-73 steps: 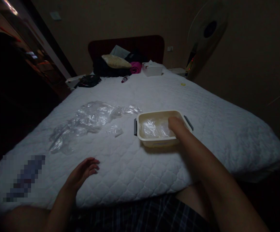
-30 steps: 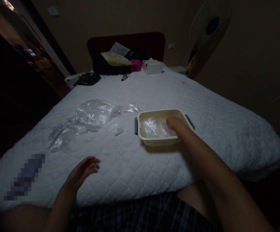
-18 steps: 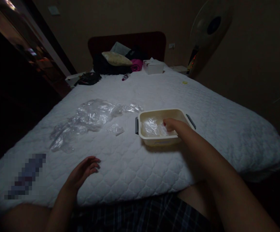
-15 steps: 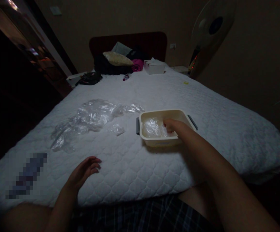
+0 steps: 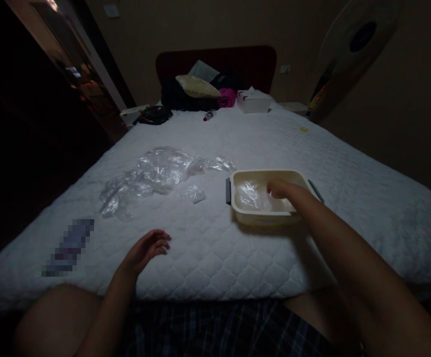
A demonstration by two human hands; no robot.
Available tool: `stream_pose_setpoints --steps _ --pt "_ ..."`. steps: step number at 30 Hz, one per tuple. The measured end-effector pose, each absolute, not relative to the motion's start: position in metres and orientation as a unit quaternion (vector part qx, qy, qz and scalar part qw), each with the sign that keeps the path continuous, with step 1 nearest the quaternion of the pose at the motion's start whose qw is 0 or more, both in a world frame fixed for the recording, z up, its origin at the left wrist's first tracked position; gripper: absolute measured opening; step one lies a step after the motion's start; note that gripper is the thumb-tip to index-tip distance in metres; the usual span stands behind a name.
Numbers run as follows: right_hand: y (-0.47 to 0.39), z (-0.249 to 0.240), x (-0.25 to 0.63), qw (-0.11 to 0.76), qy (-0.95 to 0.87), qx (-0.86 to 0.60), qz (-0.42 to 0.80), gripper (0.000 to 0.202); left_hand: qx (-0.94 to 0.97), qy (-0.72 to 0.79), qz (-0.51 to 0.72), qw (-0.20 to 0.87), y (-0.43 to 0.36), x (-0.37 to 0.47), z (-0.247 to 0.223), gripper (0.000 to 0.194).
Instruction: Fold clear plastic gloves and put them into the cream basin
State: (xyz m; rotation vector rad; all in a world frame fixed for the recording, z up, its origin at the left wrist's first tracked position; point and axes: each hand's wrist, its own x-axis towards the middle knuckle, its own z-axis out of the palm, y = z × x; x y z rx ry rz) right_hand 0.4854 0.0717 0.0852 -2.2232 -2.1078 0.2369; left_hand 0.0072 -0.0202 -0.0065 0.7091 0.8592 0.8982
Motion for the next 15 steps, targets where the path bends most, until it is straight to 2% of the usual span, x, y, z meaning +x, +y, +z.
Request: stream_pose_setpoints --steps 2,4,7,9,12,15 --pt "0.072 0.105 0.471 0.020 -0.692 -0.720 0.047 0.019 0.329 0.384 0.416 0.756 -0.020 0.007 -0.008 0.020" --pt "0.069 0.126 0.445 0.050 -0.707 -0.706 0.005 0.027 0.330 0.376 0.420 0.757 -0.020 0.007 -0.009 0.020" --pt "0.058 0.150 0.390 0.199 -0.746 -0.628 -0.098 0.028 0.318 0.359 0.429 0.765 -0.019 0.005 -0.010 0.019" --pt "0.050 0.153 0.348 0.254 -0.762 -0.585 -0.115 0.027 0.290 0.338 0.421 0.790 -0.016 0.003 -0.010 0.019" --pt "0.043 0.132 0.292 0.241 -0.805 -0.535 -0.092 0.028 0.254 0.296 0.405 0.827 -0.011 0.000 -0.010 0.024" --pt "0.041 0.085 0.247 0.194 -0.827 -0.524 -0.060 0.034 0.237 0.274 0.396 0.844 -0.007 -0.003 -0.010 0.027"
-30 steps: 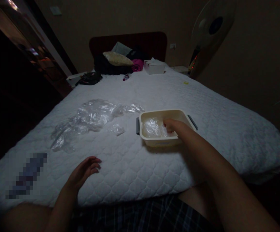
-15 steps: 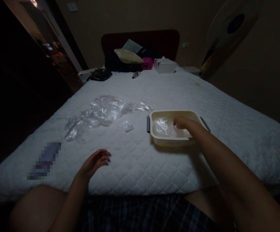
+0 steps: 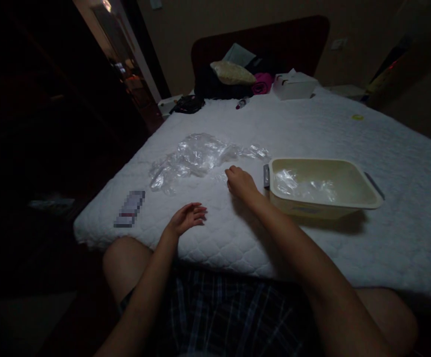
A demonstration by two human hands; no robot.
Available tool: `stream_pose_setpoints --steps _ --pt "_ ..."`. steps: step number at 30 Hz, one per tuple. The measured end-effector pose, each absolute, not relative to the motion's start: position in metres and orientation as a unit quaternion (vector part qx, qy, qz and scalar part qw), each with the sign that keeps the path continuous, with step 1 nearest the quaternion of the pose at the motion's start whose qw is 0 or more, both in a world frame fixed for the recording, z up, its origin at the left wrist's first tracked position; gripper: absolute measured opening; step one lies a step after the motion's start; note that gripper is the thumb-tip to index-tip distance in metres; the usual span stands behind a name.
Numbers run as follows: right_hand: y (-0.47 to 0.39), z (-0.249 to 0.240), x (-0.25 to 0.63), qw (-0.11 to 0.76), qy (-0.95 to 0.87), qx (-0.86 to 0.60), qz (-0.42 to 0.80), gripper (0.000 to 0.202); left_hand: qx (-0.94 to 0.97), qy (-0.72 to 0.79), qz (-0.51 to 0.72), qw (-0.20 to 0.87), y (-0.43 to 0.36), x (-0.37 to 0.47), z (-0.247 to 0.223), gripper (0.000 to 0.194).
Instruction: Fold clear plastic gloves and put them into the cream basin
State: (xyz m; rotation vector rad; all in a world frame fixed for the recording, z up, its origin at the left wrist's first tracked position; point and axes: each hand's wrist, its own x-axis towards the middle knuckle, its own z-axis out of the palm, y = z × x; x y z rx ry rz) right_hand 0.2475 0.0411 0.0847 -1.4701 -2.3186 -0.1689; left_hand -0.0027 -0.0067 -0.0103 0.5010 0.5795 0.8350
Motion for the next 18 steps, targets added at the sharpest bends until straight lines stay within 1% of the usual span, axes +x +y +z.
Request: stream_pose_setpoints --steps 3,5,7,9,13,16,18 --pt "0.040 0.028 0.218 0.215 -0.796 -0.562 -0.059 0.047 0.224 0.265 0.392 0.852 -0.005 -0.004 -0.012 0.028" --pt "0.038 -0.003 0.208 0.255 -0.739 -0.622 -0.038 0.043 0.216 0.260 0.387 0.858 -0.004 -0.004 -0.013 0.029" --pt "0.037 -0.023 0.205 0.291 -0.700 -0.652 -0.026 0.040 0.212 0.253 0.381 0.864 -0.003 -0.004 -0.013 0.030" --pt "0.036 -0.032 0.208 0.314 -0.700 -0.641 -0.021 0.035 0.215 0.246 0.373 0.868 -0.002 -0.004 -0.014 0.031" --pt "0.033 -0.031 0.215 0.364 -0.712 -0.601 0.012 0.026 0.227 0.252 0.373 0.864 -0.003 -0.002 -0.012 0.028" --pt "0.030 -0.028 0.214 0.451 -0.661 -0.594 0.083 0.021 0.239 0.264 0.396 0.847 -0.005 0.005 -0.008 0.023" --pt "0.027 -0.027 0.212 0.529 -0.586 -0.587 0.180 0.018 0.252 0.265 0.430 0.826 -0.006 0.013 -0.007 0.020"
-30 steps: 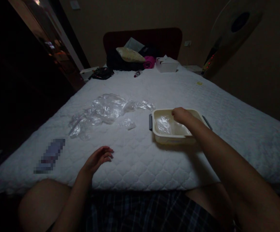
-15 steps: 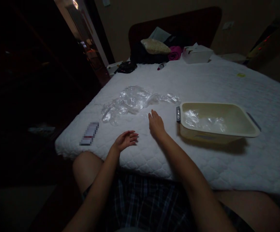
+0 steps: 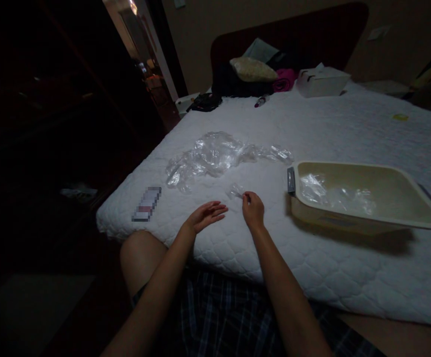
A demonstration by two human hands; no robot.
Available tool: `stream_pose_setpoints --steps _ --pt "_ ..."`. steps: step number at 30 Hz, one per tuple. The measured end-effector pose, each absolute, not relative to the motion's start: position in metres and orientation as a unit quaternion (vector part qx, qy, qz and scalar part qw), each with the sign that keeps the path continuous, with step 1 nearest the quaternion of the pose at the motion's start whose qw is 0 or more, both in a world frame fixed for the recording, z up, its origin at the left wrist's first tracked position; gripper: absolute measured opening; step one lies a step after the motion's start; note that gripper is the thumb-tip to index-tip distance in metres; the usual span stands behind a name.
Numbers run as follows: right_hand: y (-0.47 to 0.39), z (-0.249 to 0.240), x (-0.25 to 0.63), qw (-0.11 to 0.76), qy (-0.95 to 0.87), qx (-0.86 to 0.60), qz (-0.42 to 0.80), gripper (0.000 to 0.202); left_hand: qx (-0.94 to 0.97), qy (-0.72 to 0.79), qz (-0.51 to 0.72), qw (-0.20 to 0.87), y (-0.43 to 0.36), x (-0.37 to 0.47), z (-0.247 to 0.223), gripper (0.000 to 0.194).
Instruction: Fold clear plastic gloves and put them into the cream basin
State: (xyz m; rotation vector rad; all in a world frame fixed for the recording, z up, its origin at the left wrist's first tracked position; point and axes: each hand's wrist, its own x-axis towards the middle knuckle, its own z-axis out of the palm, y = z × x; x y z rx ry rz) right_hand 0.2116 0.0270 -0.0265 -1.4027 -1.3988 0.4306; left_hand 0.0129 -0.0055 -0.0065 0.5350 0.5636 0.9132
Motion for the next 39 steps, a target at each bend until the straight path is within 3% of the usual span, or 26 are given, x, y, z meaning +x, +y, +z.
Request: stream_pose_setpoints --steps 3,5,10,16,25,31,39 --pt "0.022 -0.024 0.209 0.610 -0.434 -0.505 0.431 0.023 0.265 0.271 0.495 0.782 -0.002 0.028 -0.010 0.024" --pt "0.018 -0.022 0.209 0.606 -0.346 -0.417 0.582 0.028 0.266 0.292 0.520 0.757 0.002 0.038 -0.015 0.030" --pt "0.011 -0.019 0.206 0.528 -0.307 -0.356 0.707 0.031 0.303 0.316 0.512 0.739 0.006 0.051 -0.020 0.036" --pt "0.009 -0.021 0.199 0.526 -0.365 -0.375 0.670 0.035 0.361 0.327 0.489 0.723 0.002 0.055 -0.014 0.034" --pt "0.001 -0.025 0.188 0.562 -0.457 -0.489 0.486 0.035 0.343 0.311 0.515 0.721 0.006 0.054 -0.022 0.025" --pt "0.003 -0.024 0.189 0.573 -0.446 -0.496 0.476 0.033 0.278 0.310 0.546 0.727 0.007 0.050 -0.022 0.017" --pt "0.005 -0.032 0.194 0.652 -0.361 -0.511 0.428 0.025 0.250 0.324 0.543 0.733 0.004 0.049 -0.017 0.016"
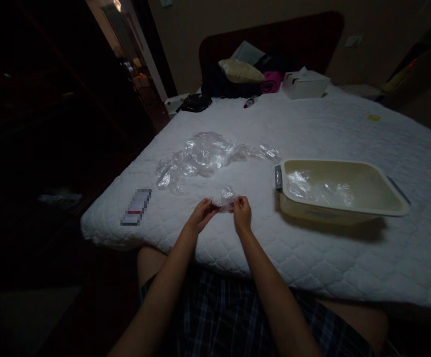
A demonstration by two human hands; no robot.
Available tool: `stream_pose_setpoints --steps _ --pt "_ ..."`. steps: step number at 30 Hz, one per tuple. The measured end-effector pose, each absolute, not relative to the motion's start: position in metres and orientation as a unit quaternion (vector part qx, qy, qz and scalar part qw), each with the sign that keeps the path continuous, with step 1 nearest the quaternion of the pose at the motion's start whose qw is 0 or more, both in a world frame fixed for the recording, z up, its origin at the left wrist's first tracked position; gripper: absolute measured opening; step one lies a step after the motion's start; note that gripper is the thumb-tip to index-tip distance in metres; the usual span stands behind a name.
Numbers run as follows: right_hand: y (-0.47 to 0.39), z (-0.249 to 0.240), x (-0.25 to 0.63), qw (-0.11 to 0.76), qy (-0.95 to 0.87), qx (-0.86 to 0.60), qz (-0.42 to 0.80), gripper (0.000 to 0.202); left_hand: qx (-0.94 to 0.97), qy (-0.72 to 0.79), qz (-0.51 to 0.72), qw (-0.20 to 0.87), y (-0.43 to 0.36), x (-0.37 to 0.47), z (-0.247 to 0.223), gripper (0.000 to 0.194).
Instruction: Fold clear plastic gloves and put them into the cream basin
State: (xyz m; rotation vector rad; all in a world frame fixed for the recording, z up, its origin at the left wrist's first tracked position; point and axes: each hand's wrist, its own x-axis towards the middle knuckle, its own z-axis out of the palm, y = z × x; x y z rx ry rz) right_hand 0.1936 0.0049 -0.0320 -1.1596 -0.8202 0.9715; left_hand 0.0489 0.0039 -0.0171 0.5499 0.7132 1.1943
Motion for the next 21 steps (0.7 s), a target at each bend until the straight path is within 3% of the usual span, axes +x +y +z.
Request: stream_pose_setpoints --steps 7,11,21 --pt "0.008 -0.023 0.210 0.662 -0.225 -0.383 0.603 0.020 0.232 0.268 0.566 0.744 0.000 0.045 -0.010 0.018" --pt "0.006 -0.019 0.210 0.660 -0.246 -0.389 0.594 0.019 0.240 0.274 0.563 0.742 -0.002 0.044 -0.008 0.022" --pt "0.006 -0.017 0.208 0.640 -0.233 -0.438 0.587 0.037 0.266 0.326 0.572 0.704 0.005 0.050 -0.020 0.025"
